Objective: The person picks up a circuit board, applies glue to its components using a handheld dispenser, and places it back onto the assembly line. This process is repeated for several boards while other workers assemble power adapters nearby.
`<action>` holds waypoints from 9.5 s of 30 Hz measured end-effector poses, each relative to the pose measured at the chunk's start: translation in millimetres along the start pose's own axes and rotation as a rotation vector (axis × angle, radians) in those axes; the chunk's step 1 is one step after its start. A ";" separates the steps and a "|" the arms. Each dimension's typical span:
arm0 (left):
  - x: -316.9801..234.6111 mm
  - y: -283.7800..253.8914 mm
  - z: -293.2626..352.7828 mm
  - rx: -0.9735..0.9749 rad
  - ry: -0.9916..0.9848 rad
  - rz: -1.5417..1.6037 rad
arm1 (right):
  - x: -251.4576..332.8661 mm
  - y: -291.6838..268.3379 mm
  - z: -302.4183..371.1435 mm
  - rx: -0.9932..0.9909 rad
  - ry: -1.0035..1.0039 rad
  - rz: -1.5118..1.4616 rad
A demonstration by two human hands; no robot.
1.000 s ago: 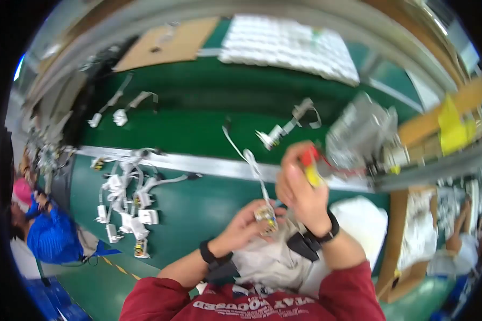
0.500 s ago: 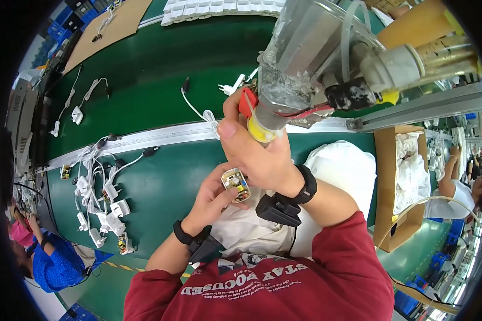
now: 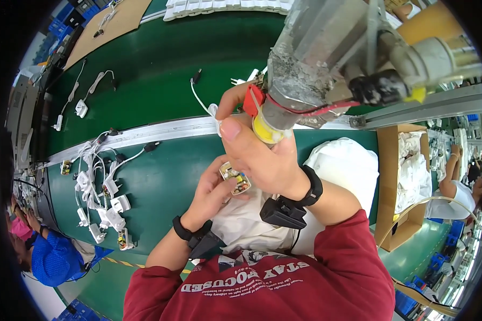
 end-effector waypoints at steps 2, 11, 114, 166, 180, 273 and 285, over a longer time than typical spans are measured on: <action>-1.4 -2.3 -0.6 -0.018 -0.003 0.031 | 0.7 1.1 3.3 0.011 0.008 -0.005; -5.7 -5.2 2.8 -0.057 0.046 0.085 | 1.1 4.9 9.3 0.053 0.048 0.012; 84.9 107.5 55.9 0.377 1.043 -1.709 | 14.3 51.8 11.5 -0.114 -0.007 0.016; 70.8 121.5 91.6 0.823 -0.322 0.592 | -4.3 18.5 -68.7 -0.308 -0.031 0.135; -1.4 86.3 83.7 0.313 -0.401 0.099 | 11.7 20.4 -42.9 -0.135 0.050 0.133; -7.5 -12.2 51.4 -0.062 0.014 0.289 | 6.3 43.1 25.2 0.111 0.162 0.091; -10.9 -7.1 48.8 0.036 -0.021 0.480 | 1.1 49.3 28.9 0.176 0.136 0.084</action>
Point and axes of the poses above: each hand's wrist, its own z-axis away from the middle knuckle, its own y-axis out of the palm, x = y × z, the point moved 1 cm from there along -z, towards the middle knuckle, and after that the axes turned 1 degree about -x, right-handed, at the moved point
